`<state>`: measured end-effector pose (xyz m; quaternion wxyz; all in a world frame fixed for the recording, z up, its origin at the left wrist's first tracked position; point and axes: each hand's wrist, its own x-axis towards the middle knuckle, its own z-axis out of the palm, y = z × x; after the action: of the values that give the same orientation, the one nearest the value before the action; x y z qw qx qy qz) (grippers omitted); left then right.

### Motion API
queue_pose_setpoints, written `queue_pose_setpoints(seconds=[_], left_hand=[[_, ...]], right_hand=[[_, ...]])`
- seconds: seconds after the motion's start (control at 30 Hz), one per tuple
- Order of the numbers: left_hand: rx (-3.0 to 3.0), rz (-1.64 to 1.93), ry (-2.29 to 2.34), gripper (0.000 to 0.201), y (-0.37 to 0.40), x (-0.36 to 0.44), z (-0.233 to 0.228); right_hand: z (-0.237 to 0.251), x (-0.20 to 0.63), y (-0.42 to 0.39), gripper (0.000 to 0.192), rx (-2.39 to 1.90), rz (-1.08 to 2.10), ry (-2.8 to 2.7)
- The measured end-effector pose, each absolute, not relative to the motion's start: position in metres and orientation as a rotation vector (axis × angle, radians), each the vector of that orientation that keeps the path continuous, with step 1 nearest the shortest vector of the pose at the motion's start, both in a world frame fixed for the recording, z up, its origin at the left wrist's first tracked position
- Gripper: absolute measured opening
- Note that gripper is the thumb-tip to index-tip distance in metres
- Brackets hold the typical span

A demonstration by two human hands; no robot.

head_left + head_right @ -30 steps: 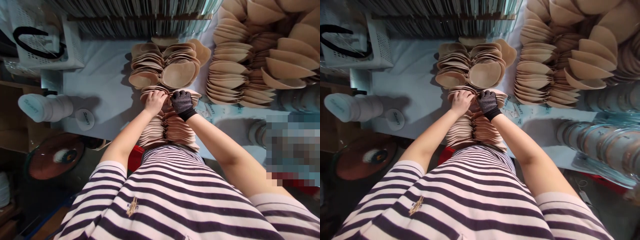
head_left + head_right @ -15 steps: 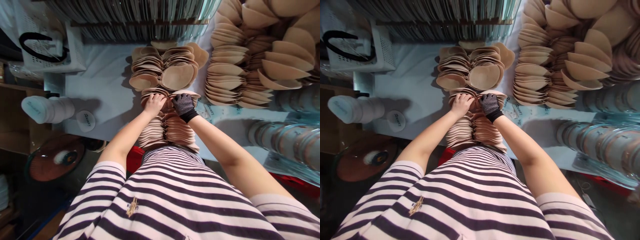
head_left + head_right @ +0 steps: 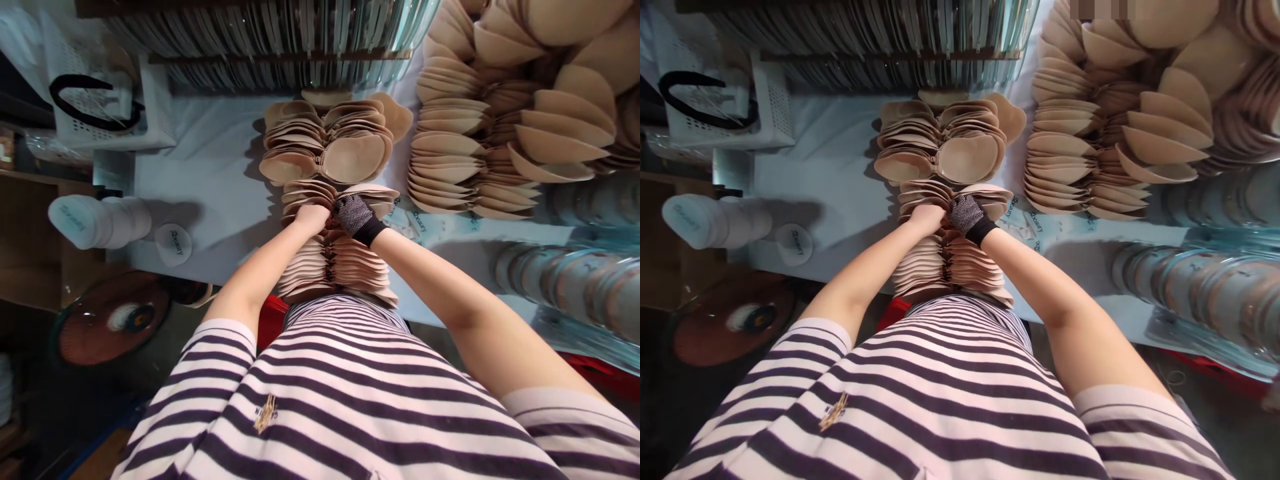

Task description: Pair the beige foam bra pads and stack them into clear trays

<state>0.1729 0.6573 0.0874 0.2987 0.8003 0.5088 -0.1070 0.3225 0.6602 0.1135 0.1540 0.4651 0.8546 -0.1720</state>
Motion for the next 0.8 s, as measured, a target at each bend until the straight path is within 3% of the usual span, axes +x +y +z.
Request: queue_pose_setpoints(seconds=[0.4, 0.8], left_hand=[[2.165, -0.095, 1.361, 0.031, 0.645, 0.165, 0.076], [2.02, -0.101, 1.277, 0.021, 0.657, 0.164, 0.07]], right_hand=[[0.101, 0.323, 0.653, 0.037, 1.392, -0.549, 2.317], [0.084, 0.334, 0.639, 0.035, 1.794, -0.821, 2.164]])
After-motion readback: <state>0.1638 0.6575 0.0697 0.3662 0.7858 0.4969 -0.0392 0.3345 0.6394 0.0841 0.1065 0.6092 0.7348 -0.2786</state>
